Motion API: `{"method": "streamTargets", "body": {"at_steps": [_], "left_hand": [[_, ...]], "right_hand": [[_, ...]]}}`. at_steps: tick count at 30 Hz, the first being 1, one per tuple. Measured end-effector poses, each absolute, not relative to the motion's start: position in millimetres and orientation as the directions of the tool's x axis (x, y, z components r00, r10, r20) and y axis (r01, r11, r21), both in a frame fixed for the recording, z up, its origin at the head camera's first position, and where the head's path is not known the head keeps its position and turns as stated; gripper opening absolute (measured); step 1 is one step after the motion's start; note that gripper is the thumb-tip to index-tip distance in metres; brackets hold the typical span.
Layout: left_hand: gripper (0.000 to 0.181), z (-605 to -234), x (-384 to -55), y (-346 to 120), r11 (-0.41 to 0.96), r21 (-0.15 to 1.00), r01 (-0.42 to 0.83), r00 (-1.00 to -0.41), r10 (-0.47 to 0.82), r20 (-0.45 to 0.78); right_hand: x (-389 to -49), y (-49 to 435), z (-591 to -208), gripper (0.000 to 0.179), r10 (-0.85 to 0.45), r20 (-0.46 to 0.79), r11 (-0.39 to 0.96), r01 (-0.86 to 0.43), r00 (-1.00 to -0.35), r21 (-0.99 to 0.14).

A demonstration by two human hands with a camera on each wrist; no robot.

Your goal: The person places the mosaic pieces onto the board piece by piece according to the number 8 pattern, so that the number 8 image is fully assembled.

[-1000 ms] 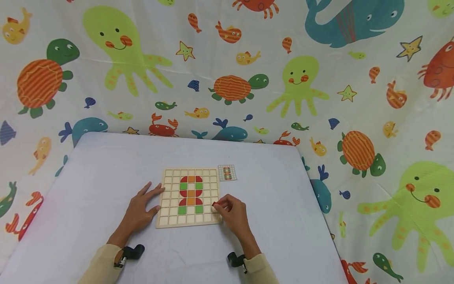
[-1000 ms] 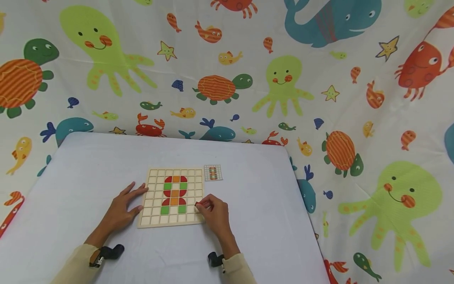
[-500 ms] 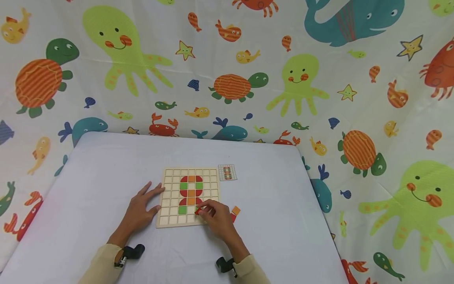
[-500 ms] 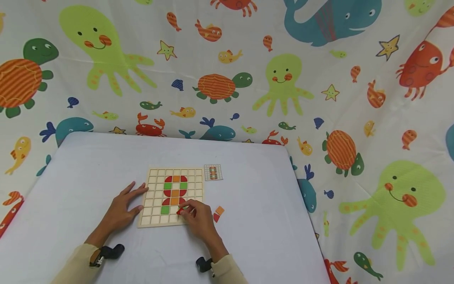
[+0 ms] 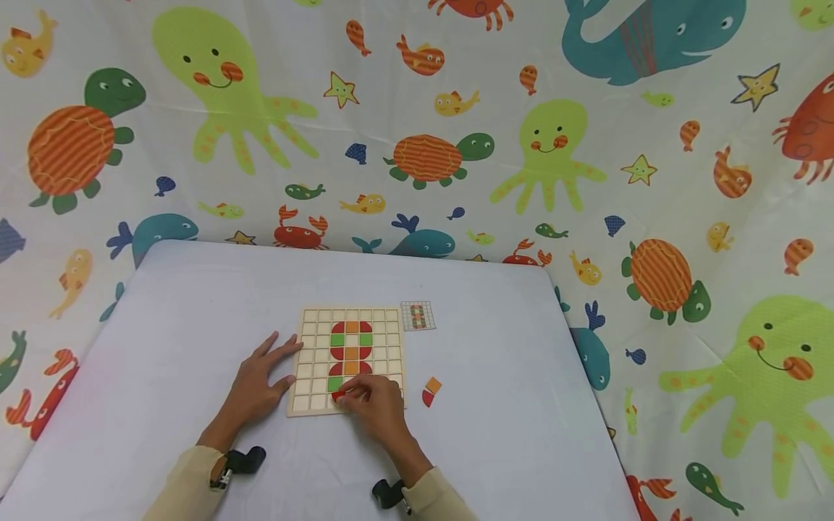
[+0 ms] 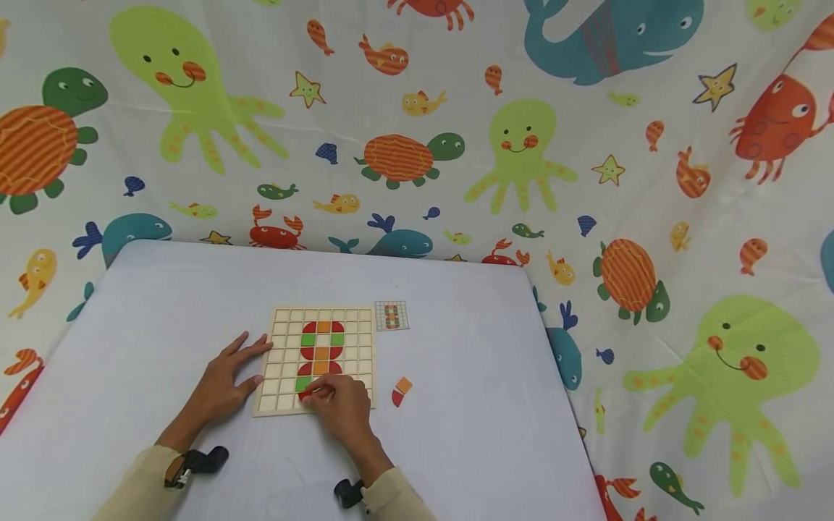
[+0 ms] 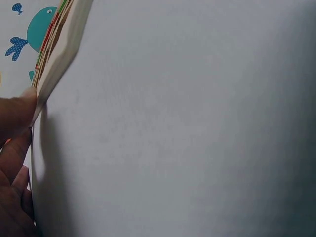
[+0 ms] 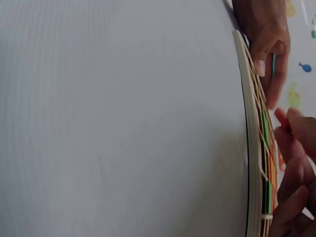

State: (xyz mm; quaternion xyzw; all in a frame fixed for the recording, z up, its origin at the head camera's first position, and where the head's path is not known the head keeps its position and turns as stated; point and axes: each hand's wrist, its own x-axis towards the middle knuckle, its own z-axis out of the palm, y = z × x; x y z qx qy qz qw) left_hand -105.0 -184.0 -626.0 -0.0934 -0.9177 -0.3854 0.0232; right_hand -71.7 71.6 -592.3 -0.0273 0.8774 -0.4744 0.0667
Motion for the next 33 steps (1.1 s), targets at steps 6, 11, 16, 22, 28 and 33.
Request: {"method": "streamTargets", "body": {"at_steps": [6,11,16,22,28,33], "left_hand": [[0.065,-625.2,-105.6,-183.5,0.687,0.702,0.188,-0.982,0.148,0.117],[0.065,-624.7,-105.5,-183.6,0.685,0.701,0.198,-0.980,0.150,0.130],[0.065,-624.8,-105.2,-184.3,0.684,0.699,0.208,-0.978,0.154,0.141],[0.064,-623.2,-105.1,-183.3,0.691,0.695,0.199,-0.980,0.149,0.133],[0.064,-618.6,-104.1,-182.9,0.697,0.692,0.188,-0.982,0.147,0.118],[0.065,-617.2,-103.7,-181.8,0.695,0.694,0.187,-0.982,0.149,0.115]], "right_hand": [[-70.1,60.8,-597.4,0.008,-0.072,-0.098,0.629,0.031,-0.993,-0.777],[-69.9,56.1,-597.2,0.008,-0.064,-0.073,0.663,0.012,-0.995,-0.749],[-71.8,53.1,-594.8,0.011,-0.050,-0.075,0.686,0.020,-0.996,-0.728],[-73.9,52.0,-595.5,0.014,-0.050,-0.080,0.696,0.022,-0.996,-0.718],[-74.2,51.6,-596.0,0.014,-0.062,-0.050,0.703,-0.008,-0.997,-0.711],[-71.4,54.8,-596.0,0.013,-0.051,-0.037,0.685,-0.007,-0.998,-0.729]]}}
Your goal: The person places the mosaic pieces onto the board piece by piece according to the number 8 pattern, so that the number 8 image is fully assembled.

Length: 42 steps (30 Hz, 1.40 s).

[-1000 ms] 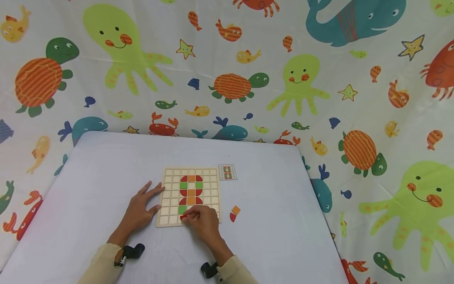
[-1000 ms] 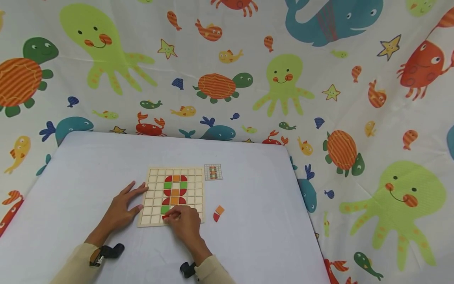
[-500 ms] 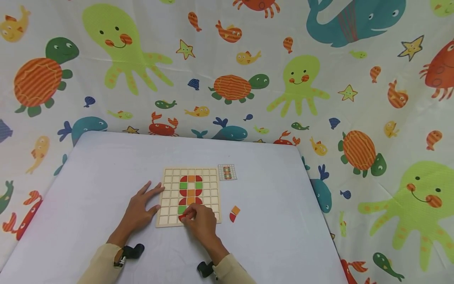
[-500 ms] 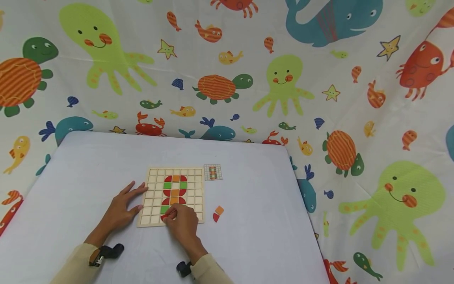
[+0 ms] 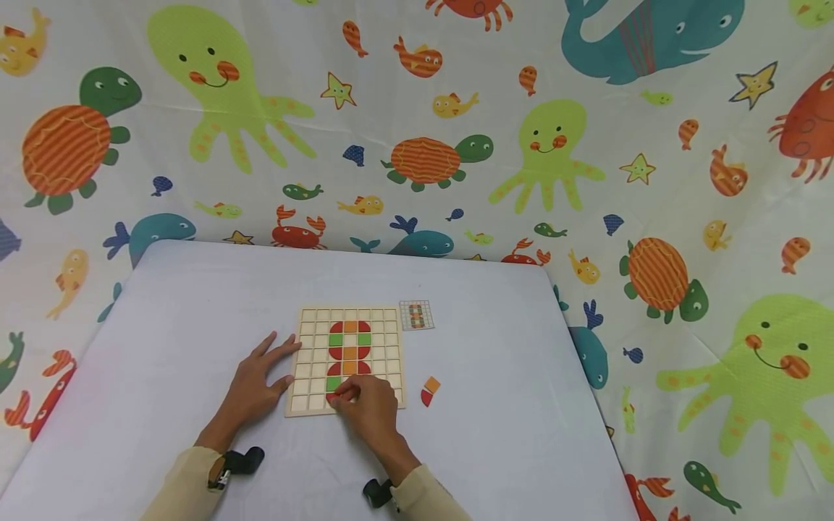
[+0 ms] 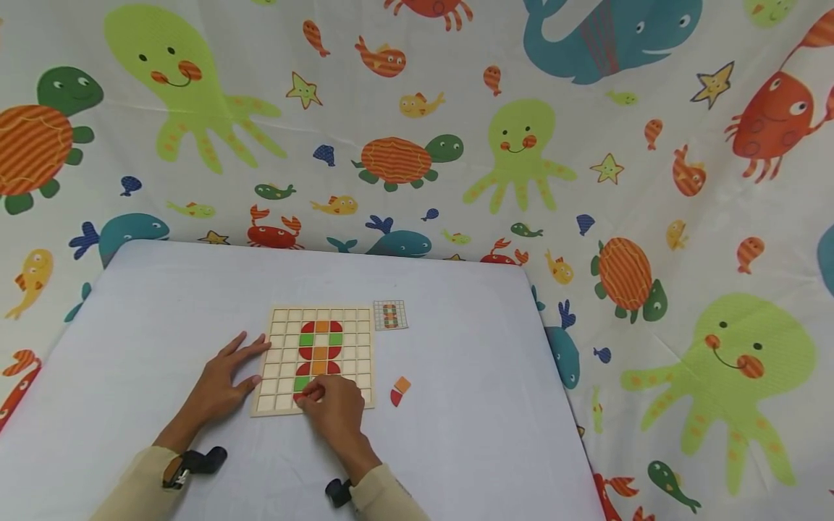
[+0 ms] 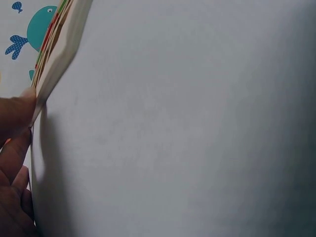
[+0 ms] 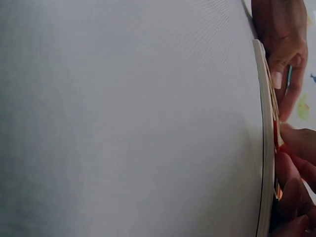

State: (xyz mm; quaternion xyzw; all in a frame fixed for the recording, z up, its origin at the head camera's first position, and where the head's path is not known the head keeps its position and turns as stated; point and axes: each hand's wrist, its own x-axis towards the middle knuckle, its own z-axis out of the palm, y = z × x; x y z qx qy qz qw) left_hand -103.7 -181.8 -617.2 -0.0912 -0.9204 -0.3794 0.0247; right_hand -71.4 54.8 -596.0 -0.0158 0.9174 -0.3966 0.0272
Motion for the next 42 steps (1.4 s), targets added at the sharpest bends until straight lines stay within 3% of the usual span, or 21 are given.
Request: {"method": "streamTargets", "body": {"at_steps": [12,32,42], "left_hand": [[0.065,-620.7,-105.0,-181.3,0.691,0.700,0.178,-0.984,0.145,0.107],[0.065,-621.9,-104.7,-182.8,0.686,0.705,0.179,-0.983,0.147,0.107],[0.063,-625.4,-104.7,-182.9,0.695,0.696,0.183,-0.983,0.144,0.114]], "right_hand": [[-75.0,104.3,-589.1,0.015,0.029,0.014,0.586,0.006,-0.999,-0.811],[-72.8,196.1,-589.7,0.021,0.346,-0.006,0.633,0.238,-0.938,-0.737],[-74.1,200.6,-595.7,0.018,0.277,-0.063,0.714,0.249,-0.959,-0.654]]}}
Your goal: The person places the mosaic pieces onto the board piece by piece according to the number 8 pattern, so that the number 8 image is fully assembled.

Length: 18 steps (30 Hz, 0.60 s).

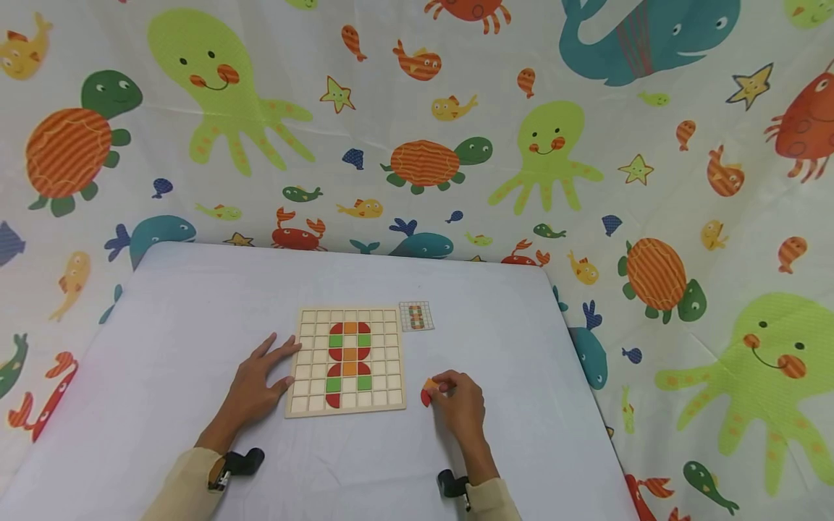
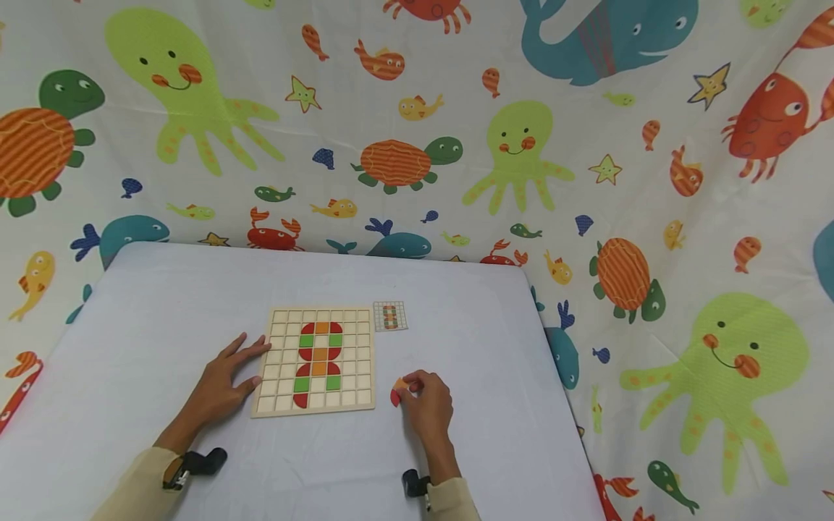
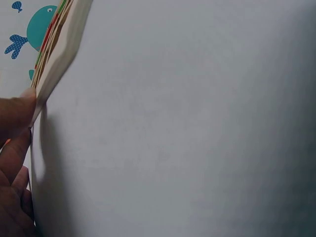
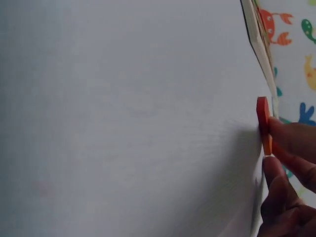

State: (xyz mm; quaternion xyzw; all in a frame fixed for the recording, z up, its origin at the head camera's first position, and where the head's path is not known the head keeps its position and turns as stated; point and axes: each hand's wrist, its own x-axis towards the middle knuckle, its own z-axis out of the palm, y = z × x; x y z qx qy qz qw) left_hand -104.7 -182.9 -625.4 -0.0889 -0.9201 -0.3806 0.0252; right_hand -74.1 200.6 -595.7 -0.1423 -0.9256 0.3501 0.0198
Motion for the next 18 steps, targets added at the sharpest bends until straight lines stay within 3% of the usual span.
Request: {"method": "streamTargets", "body": {"at_steps": [7,18], "left_hand": [[0.064,-625.5,-105.0,-182.6,0.701,0.691,0.177,-0.984,0.142,0.107],[0.064,-623.2,-104.6,-182.3,0.702,0.693,0.164,-0.986,0.142,0.090]], "right_hand": [[-79.8,200.1,-597.5,0.022,0.225,-0.059,0.685,0.201,-0.972,-0.700],[-80.2,176.6,-588.7,0.016,0.146,-0.038,0.512,0.108,-0.989,-0.852]]}}
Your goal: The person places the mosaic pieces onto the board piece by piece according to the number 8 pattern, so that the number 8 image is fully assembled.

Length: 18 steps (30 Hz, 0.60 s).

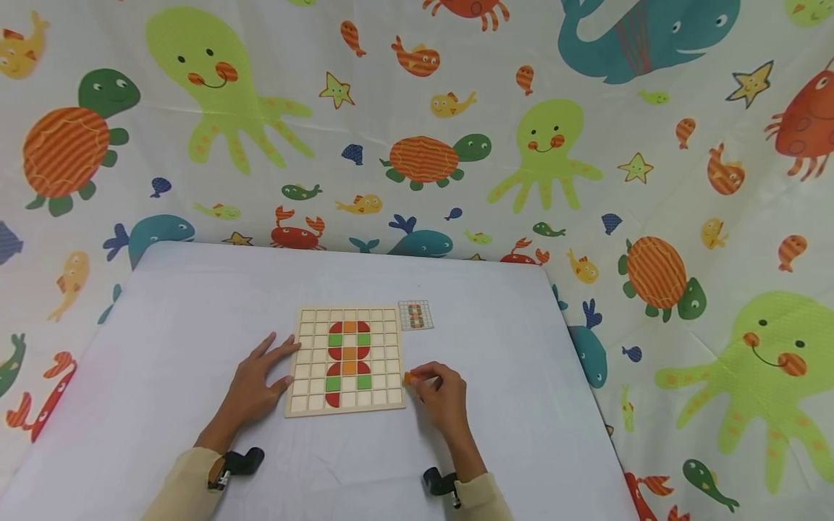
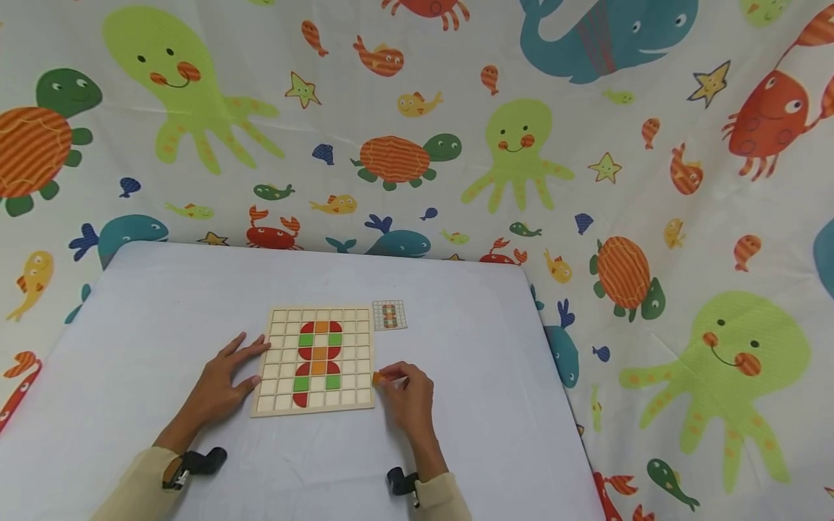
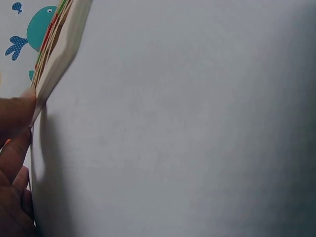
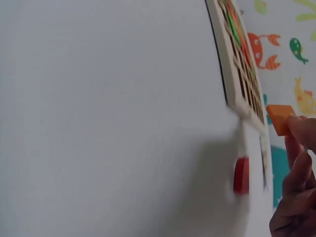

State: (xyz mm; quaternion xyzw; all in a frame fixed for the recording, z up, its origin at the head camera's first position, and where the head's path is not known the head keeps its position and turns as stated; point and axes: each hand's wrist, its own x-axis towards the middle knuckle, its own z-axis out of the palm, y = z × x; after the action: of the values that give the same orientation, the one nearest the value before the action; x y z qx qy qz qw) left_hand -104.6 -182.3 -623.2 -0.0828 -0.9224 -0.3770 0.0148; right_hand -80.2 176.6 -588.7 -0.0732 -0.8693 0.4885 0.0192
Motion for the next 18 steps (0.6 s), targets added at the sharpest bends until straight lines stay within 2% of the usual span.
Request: {"method": "streamTargets", "body": {"at_steps": [10,18], "left_hand": [[0.063,-621.7,-104.4,-180.2,0.700,0.694,0.168,-0.985,0.140,0.097],[0.063,-623.9,-104.7,-180.8,0.699,0.691,0.183,-0.983,0.148,0.112]], "right_hand": [[-77.8,135.6,-580.7,0.008,0.019,-0.073,0.468,0.073,-0.997,-0.881],[-73.1,102.1,-580.4,0.007,-0.022,-0.120,0.469,0.095,-0.993,-0.878]]}}
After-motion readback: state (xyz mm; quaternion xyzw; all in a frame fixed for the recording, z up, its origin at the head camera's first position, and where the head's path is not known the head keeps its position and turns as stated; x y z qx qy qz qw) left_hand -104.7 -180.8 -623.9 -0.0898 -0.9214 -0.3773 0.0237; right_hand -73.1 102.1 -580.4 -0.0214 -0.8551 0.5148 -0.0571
